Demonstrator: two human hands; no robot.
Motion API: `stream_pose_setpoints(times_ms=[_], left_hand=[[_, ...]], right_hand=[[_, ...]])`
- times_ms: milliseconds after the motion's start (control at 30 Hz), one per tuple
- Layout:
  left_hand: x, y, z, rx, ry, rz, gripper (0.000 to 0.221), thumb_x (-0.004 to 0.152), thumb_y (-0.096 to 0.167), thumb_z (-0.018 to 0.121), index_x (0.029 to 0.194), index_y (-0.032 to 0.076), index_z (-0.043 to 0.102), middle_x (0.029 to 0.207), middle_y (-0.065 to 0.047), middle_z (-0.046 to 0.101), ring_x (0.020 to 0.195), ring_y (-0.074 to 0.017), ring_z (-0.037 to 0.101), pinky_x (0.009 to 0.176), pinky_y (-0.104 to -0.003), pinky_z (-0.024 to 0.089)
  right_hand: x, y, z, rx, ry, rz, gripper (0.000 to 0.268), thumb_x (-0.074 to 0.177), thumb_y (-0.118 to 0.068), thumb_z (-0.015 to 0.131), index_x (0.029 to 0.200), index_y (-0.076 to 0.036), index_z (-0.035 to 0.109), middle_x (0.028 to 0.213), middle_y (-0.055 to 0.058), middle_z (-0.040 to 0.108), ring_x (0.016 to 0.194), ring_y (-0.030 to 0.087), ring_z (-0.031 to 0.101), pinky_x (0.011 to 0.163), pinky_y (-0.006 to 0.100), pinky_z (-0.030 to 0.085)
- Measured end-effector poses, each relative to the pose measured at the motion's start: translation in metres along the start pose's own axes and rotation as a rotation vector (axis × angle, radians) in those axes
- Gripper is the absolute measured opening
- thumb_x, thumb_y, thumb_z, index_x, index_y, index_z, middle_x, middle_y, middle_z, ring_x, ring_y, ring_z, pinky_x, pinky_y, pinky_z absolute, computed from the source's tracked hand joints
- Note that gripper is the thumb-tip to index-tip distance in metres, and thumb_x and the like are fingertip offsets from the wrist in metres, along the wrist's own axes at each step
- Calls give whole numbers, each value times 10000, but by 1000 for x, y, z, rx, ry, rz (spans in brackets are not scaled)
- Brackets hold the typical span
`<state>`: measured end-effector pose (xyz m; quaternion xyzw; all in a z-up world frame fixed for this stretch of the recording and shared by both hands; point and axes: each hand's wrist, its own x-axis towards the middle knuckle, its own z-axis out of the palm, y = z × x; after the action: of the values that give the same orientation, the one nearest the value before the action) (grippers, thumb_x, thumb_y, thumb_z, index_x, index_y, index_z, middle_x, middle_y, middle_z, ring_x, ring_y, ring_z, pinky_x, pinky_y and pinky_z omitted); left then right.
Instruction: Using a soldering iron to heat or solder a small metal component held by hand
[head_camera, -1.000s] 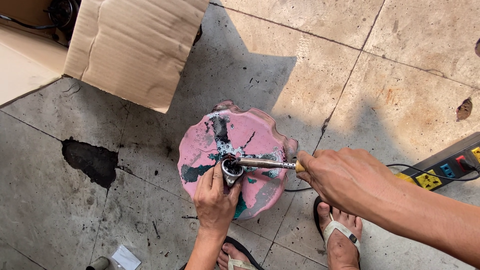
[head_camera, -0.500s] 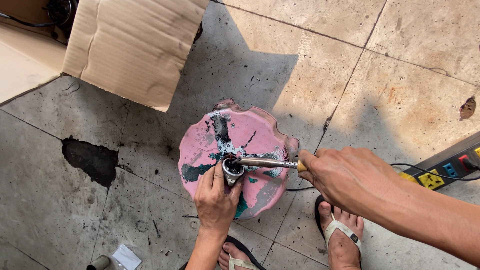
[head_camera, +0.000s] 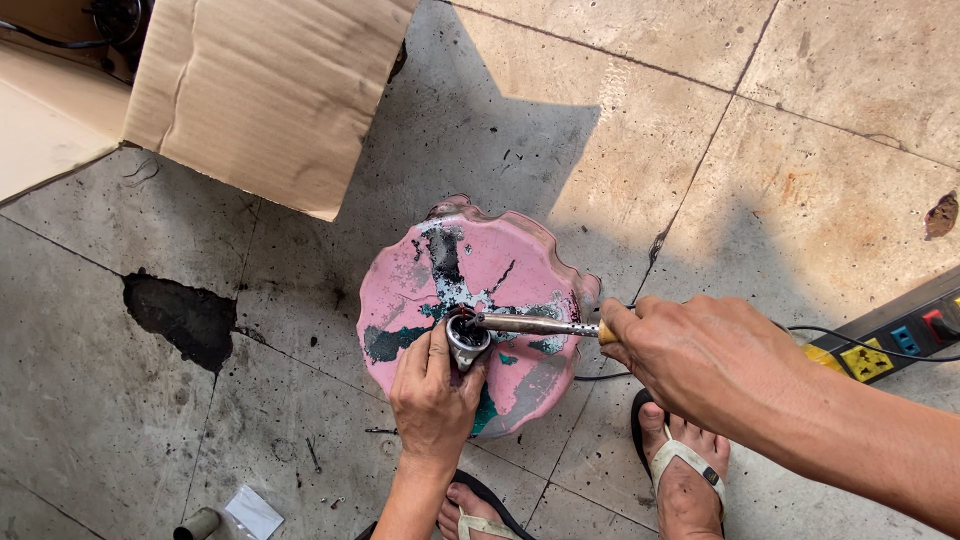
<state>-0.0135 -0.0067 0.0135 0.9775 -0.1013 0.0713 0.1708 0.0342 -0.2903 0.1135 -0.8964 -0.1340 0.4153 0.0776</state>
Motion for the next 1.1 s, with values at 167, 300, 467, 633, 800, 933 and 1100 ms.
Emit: stream_pose_setpoints(times_ms=[167,300,467,633,800,933,1100], left_hand=[[1,1,-1,-14,3,1,612,749,233,861,1268,-16,654,1031,-130,691,765,-209,643,643,-314,553],[2,3,-2,-31,-6,-8,607,753,233,855,1268,-12,648,1029,-137,696,766,-213,656,632,-315,564],[3,4,0,-33,-3,-22,603,750,225,853,1259,-24,645,1041,-146,686,759,-231,642,634,-337,554],[1,0,6,-36,20,-18,605,752,219,857,1259,-34,646,1049,-167,690,777,-244,651,638,-344,558],[3,1,8,-46,71,-4,623,725,228,889,1243,-26,654,1043,-159,702,785,-244,663,637,-337,559],[-1,-4,14,-36,84,-4,630,713,215,883,1246,-34,657,1047,-154,698,798,-241,652,647,-337,558],[1,-3,14,-34,105,-12,613,701,224,884,1213,-34,667,1030,-149,699,801,-254,659,665,-347,563]], right_hand=[[0,1,3,-32,11,-9,343,1020,-532,479,1091,-197,495,798,12,658,539,203,707,477,368,589],[5,17,17,-62,106,-94,312,1015,-497,489,1117,-202,493,808,18,647,544,226,715,502,390,606],[-4,34,31,-76,169,-60,334,985,-559,461,1151,-270,461,819,-44,658,557,239,723,508,413,590],[-3,42,39,-132,105,-50,431,976,-519,454,1324,-268,414,831,-68,644,559,167,727,495,353,602],[3,40,45,-183,80,-67,422,999,-557,408,1284,-245,400,827,-76,606,574,134,695,476,304,609],[6,38,42,-196,95,-66,432,991,-542,416,1317,-260,382,823,-72,591,588,137,699,493,322,608],[9,38,43,-156,138,-61,462,973,-549,441,1342,-273,401,832,-69,599,602,156,716,512,353,618]])
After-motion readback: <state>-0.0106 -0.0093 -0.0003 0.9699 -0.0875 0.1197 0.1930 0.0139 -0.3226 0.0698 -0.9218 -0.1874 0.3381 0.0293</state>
